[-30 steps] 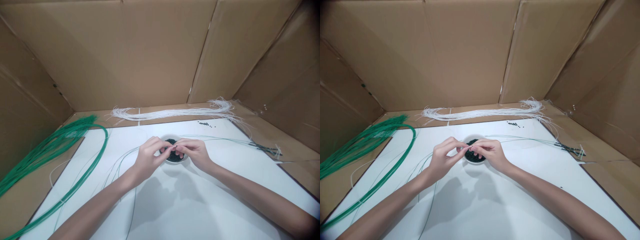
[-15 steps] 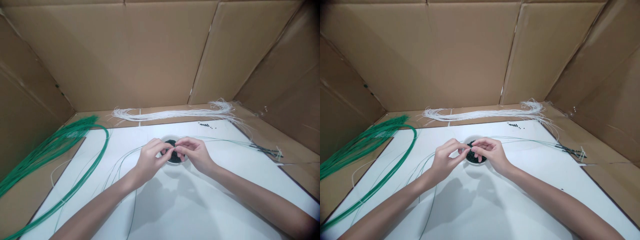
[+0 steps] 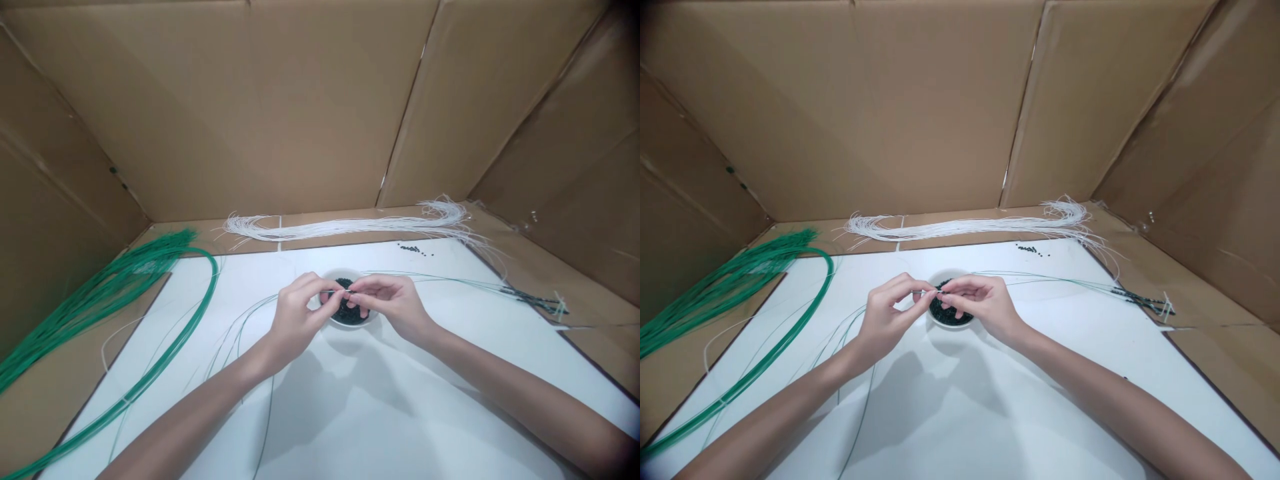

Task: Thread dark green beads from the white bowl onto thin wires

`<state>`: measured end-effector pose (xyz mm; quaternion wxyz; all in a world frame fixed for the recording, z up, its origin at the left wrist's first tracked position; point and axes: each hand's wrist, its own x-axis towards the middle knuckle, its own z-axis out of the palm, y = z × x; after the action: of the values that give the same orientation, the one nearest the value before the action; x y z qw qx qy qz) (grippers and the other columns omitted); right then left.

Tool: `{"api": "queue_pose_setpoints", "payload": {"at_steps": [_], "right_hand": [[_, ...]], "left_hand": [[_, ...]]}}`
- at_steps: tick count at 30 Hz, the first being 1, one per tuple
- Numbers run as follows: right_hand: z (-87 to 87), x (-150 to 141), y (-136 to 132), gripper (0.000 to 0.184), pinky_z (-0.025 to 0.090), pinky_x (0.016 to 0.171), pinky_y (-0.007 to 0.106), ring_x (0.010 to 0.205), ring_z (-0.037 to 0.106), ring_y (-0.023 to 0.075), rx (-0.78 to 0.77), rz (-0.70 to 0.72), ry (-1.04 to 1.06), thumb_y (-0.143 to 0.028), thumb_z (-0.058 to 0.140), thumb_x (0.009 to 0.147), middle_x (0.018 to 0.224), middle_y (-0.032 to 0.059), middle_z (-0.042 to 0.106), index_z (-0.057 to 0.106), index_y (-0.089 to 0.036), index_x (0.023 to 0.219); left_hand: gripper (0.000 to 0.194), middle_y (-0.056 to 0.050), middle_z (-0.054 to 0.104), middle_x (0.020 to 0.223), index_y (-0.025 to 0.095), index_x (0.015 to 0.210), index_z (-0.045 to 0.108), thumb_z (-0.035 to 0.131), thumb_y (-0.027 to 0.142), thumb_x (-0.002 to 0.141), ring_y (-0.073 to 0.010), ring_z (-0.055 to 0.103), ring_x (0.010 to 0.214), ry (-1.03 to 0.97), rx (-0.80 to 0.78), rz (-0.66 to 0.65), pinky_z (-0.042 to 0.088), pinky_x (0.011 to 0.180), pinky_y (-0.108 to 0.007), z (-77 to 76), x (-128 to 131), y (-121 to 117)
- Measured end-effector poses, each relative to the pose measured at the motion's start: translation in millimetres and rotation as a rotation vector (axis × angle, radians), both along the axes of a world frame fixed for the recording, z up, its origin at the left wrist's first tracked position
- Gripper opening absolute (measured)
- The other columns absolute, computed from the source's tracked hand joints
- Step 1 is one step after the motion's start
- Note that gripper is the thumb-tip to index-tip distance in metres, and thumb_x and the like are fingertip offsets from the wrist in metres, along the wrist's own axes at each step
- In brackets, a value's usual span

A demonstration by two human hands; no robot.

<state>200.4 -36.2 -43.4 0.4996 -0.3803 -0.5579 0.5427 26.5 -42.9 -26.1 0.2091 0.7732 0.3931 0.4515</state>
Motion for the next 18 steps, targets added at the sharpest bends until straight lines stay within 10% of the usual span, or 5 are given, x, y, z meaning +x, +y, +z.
{"api": "queue_pose_setpoints", "payload": {"at_steps": [18], "right_hand": [[0.1,1.4,-3.9,0.015,0.053,0.05,0.023,0.061,0.061,0.0128,0.144,-0.036,-0.188,-0.029,0.066,0.069,0.074,0.0042,0.069,0.07,-0.019,0.079]], "left_hand": [[0.011,0.001,0.052,0.062,0.017,0.076,0.064,0.055,0.022,0.079,-0.0087,0.046,0.06,-0.02,-0.013,0.006,0.037,0.058,-0.02,-2.5,-0.4,-0.5]]}}
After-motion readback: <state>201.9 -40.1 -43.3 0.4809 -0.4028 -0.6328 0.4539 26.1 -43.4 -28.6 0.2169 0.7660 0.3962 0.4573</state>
